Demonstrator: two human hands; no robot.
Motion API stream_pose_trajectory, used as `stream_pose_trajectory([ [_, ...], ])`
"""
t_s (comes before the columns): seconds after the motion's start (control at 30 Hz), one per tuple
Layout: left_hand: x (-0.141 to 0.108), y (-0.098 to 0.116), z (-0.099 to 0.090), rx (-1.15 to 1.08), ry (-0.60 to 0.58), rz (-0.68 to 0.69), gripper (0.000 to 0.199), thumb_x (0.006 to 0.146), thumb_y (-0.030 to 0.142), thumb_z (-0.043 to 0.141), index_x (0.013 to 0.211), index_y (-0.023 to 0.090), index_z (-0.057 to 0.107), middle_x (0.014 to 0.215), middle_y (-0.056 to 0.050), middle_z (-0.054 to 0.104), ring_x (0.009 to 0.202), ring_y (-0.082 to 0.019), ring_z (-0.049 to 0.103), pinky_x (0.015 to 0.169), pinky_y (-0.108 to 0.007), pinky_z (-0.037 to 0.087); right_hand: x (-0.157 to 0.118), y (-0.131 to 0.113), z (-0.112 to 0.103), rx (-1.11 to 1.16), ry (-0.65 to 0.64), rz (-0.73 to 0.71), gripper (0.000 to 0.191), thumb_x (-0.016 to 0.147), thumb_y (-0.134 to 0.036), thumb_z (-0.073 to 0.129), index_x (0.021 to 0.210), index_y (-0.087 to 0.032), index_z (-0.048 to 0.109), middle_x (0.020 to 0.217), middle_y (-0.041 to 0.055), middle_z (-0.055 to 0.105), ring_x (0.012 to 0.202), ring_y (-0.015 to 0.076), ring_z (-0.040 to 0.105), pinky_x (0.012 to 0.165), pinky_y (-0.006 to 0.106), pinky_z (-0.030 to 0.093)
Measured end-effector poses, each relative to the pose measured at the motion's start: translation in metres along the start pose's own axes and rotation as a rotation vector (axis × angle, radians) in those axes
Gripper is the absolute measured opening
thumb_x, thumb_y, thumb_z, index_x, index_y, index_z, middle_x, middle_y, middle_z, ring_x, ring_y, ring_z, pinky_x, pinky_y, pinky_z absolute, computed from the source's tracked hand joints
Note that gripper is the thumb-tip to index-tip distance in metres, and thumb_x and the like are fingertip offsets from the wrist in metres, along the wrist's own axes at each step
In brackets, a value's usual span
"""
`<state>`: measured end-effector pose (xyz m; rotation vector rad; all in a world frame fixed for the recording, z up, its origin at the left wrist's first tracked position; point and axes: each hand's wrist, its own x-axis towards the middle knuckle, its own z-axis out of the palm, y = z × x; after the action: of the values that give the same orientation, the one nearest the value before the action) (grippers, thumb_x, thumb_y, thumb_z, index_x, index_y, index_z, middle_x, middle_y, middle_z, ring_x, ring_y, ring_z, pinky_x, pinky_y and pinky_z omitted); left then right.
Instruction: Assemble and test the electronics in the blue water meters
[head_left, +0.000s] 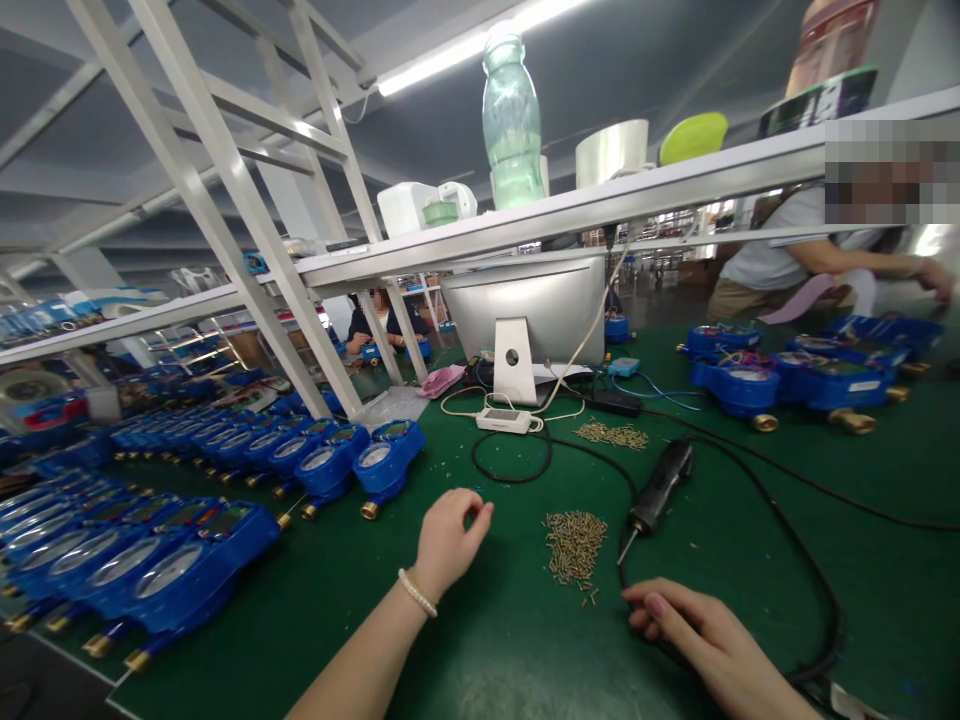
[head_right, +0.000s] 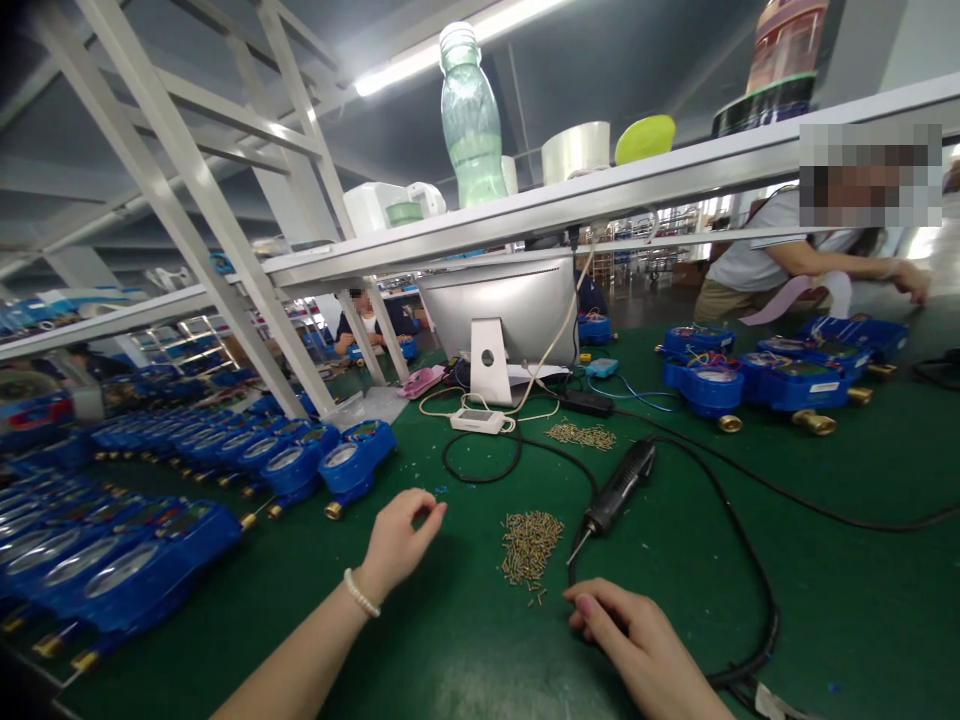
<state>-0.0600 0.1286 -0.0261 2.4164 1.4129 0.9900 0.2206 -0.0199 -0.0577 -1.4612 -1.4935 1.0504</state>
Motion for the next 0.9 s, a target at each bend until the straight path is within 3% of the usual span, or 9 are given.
stream_pose_trajectory([
  [0.13, -0.013, 0.021, 0.028, -0.109, -0.108, 0.003, 0.033, 0.085, 0.039, 0.05, 0.058, 0.021, 0.049, 0.059, 0.0, 0.05, 0.06, -0.015, 0.047, 0.06, -0.026, 0.033, 0.001, -0.002, 0.001, -0.005, 0.003, -0.002, 0.052, 0.09, -0.057, 0.037, 0.105, -0.016, 0.066, 0.086, 0.0081, 0.068, 0.08, 0.0215, 0.062, 0.076, 0.033, 0.048],
  [0.3, -0.014, 0.01, 0.051, -0.234, -0.22, -0.16, 0.038, 0.082, 0.042, 0.049, 0.053, 0.021, 0.039, 0.051, 0.004, 0.038, 0.05, -0.012, 0.037, 0.052, -0.025, 0.028, 0.001, -0.008, 0.001, -0.019, 0.004, 0.001, 0.049, 0.091, -0.055, 0.038, 0.103, -0.016, 0.066, 0.084, 0.0079, 0.068, 0.079, 0.0211, 0.062, 0.074, 0.033, 0.047],
  [0.5, -0.009, 0.005, 0.051, -0.311, -0.323, -0.27, 0.042, 0.081, 0.055, 0.043, 0.057, 0.022, 0.034, 0.054, 0.005, 0.033, 0.052, -0.013, 0.035, 0.053, -0.024, 0.028, 0.0, -0.012, 0.005, -0.005, 0.04, -0.042, 0.047, 0.091, -0.053, 0.04, 0.093, -0.014, 0.067, 0.079, 0.0076, 0.067, 0.074, 0.0189, 0.06, 0.07, 0.03, 0.046],
  [0.9, -0.011, -0.003, 0.055, -0.28, -0.475, -0.288, 0.049, 0.077, 0.067, 0.039, 0.061, 0.021, 0.04, 0.058, 0.003, 0.042, 0.058, -0.016, 0.041, 0.056, -0.025, 0.028, -0.003, -0.004, 0.01, -0.08, 0.12, -0.046, 0.037, 0.09, -0.044, 0.046, 0.09, -0.015, 0.069, 0.077, 0.0055, 0.069, 0.071, 0.0156, 0.061, 0.066, 0.024, 0.045],
])
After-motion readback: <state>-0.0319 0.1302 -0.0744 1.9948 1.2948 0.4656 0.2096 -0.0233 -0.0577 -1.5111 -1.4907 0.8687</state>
